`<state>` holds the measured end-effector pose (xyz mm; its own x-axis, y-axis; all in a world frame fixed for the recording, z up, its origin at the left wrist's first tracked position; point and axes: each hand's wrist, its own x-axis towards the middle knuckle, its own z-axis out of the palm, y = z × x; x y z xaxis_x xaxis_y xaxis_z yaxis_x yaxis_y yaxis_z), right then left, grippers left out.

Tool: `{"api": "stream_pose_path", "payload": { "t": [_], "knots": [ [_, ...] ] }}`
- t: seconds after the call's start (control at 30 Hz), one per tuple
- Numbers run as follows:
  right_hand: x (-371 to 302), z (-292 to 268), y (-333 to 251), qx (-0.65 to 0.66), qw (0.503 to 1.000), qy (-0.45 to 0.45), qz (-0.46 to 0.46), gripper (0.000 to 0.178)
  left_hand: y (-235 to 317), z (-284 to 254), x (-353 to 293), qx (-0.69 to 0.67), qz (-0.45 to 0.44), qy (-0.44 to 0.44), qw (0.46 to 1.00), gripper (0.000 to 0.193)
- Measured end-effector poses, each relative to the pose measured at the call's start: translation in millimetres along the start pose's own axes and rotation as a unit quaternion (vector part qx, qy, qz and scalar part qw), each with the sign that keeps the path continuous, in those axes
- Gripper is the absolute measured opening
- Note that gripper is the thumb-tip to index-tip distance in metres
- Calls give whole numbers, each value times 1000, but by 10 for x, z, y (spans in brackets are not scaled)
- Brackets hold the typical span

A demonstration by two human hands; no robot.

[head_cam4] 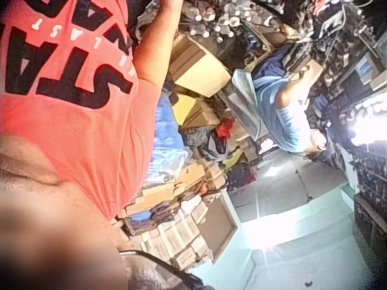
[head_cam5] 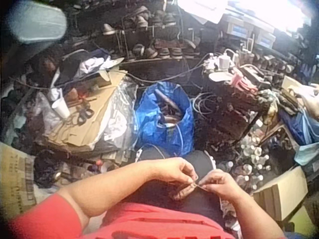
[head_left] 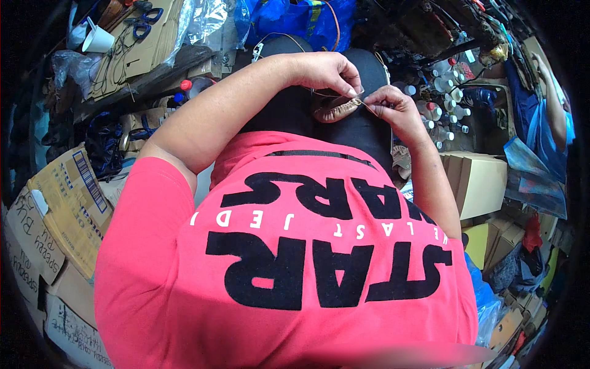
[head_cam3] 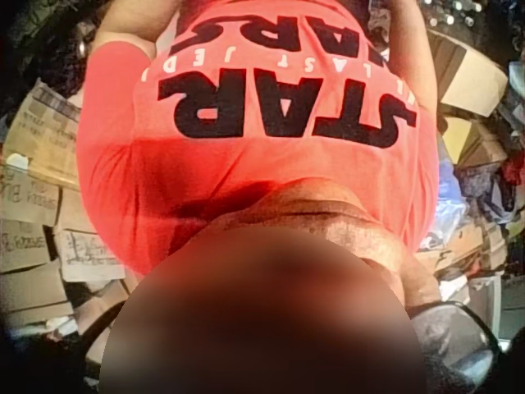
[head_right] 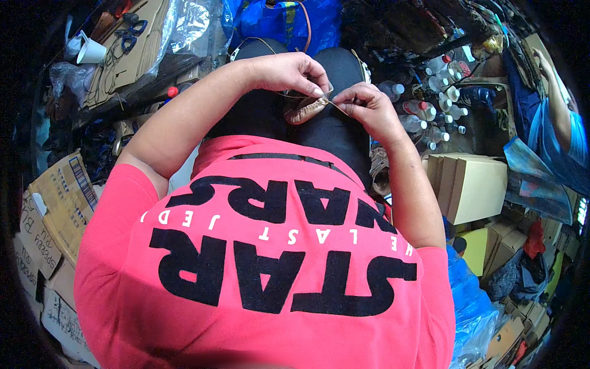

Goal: Stitching a leather shoe component by hand using a needle and thread.

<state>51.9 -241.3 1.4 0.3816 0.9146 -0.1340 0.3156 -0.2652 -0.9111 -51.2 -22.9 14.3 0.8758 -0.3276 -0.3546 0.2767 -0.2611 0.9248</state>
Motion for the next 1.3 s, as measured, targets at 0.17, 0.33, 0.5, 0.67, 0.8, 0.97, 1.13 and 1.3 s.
{"api": "stream_pose_path", "payload": {
  "t": [0.17,0.33,0.5,0.67,0.8,0.97,1.13,1.3],
  "knots": [
    [-121,190,-40,-17,994,75,-73,17,-86,7,-18,-60,0,-10,998,26],
    [-232,277,-185,-64,989,115,-65,20,-156,0,-2,-63,16,-32,997,27],
    [-291,291,-245,-165,976,127,-68,22,-142,18,0,-36,30,-51,998,29],
    [-282,237,-438,-283,954,62,-77,20,-86,37,4,6,0,-64,998,30],
    [-204,177,-630,-383,921,-1,-63,19,-70,18,-7,85,56,-101,990,32],
    [-11,70,-601,-344,932,-100,-47,19,-49,34,45,71,38,-93,992,34],
    [41,83,-520,-277,954,-113,-9,14,-58,26,77,80,60,7,995,29],
    [46,160,-450,-234,969,-79,17,16,-144,-1,118,53,48,17,997,28]
  ]
}}
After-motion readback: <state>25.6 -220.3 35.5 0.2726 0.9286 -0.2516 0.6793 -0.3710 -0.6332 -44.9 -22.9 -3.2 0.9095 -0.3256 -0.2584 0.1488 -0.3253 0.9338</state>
